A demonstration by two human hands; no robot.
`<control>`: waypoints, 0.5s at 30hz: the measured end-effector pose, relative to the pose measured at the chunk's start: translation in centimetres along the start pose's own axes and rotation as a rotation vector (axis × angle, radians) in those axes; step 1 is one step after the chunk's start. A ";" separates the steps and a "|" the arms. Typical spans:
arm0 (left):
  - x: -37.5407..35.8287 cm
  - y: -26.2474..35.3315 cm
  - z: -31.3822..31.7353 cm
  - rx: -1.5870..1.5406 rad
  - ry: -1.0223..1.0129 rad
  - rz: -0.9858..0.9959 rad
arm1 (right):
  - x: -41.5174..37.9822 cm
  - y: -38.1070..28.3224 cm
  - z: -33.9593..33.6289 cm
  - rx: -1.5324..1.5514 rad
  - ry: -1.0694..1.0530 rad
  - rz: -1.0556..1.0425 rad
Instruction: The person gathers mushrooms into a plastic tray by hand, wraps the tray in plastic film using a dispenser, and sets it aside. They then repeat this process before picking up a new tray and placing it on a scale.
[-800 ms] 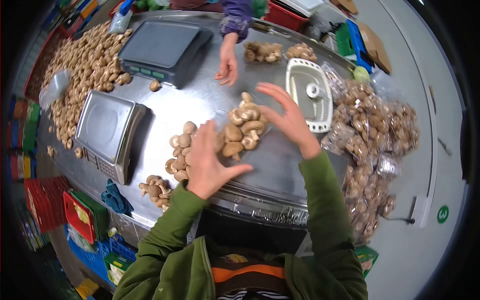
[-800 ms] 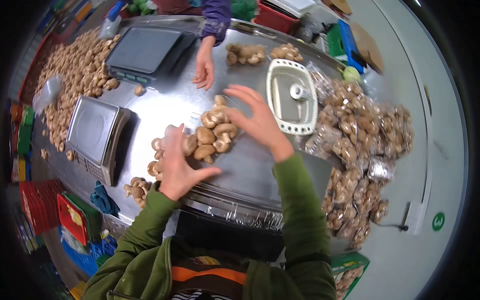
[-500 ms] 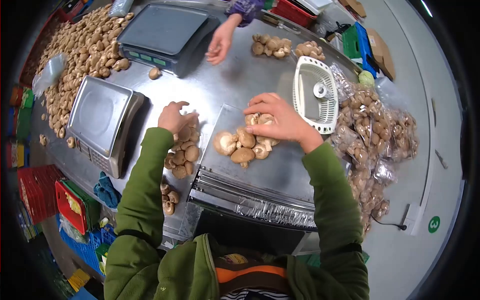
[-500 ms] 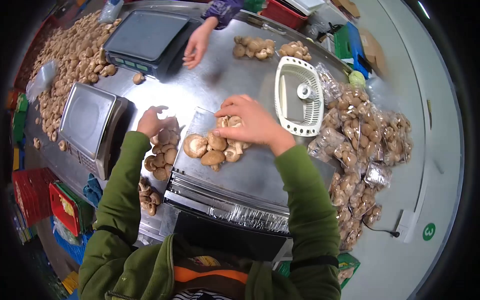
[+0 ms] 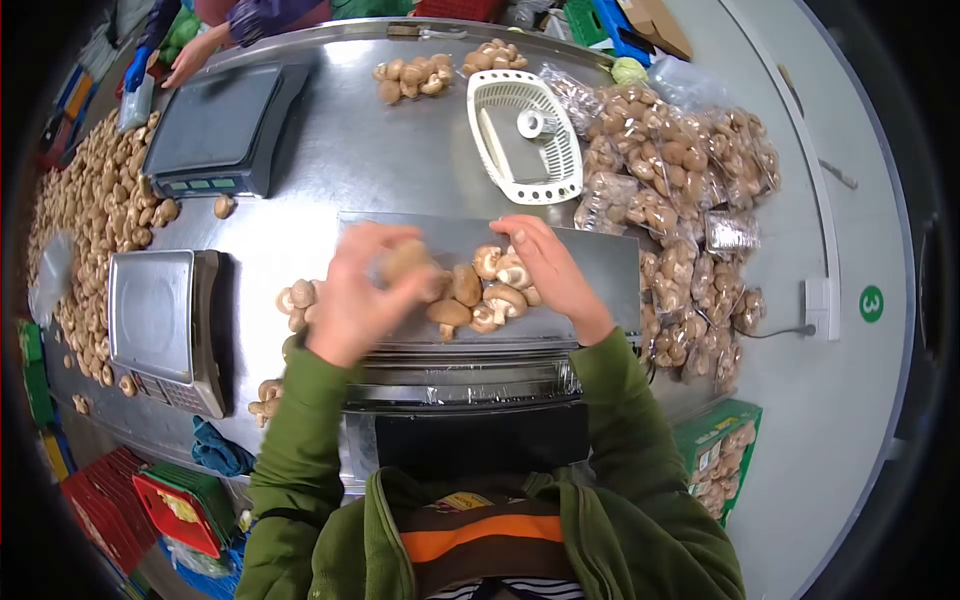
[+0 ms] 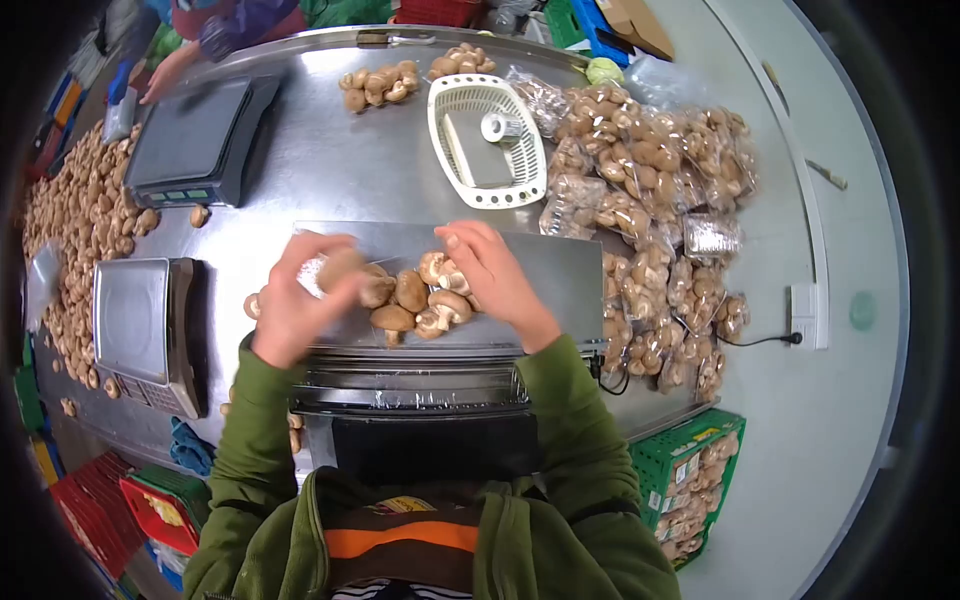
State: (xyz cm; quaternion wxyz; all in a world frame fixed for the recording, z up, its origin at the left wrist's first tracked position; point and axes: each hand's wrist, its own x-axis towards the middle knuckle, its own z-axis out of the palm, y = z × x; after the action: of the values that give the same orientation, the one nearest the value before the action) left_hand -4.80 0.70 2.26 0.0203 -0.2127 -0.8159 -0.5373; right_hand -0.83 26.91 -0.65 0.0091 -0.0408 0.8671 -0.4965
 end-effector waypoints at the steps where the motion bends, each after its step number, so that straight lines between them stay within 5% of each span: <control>1: -0.2 2.0 1.4 0.032 -0.052 0.101 | -0.1 0.1 0.0 0.088 0.032 0.039; 5: -0.2 3.5 4.5 -0.269 -0.200 -0.155 | -0.3 1.5 0.5 -0.016 0.049 0.000; 7: -0.5 2.9 5.6 0.195 -0.271 0.058 | -0.4 1.6 0.4 0.016 0.084 0.010; 9: -0.9 2.5 5.8 0.274 -0.285 0.056 | -0.1 1.5 0.2 0.111 0.077 0.049; 13: -2.7 0.0 5.5 0.374 0.020 0.189 | -0.6 1.3 0.5 0.017 0.102 -0.036; 15: -3.7 -1.6 6.2 0.058 -0.004 -0.078 | -1.4 1.2 0.7 -0.177 0.112 -0.075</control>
State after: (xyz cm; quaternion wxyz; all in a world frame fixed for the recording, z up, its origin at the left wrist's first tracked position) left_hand -0.77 4.48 -2.75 0.0039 -0.1812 -0.8388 -0.5134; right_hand 0.53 27.04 -2.07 -0.0617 -0.0463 0.9045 -0.4195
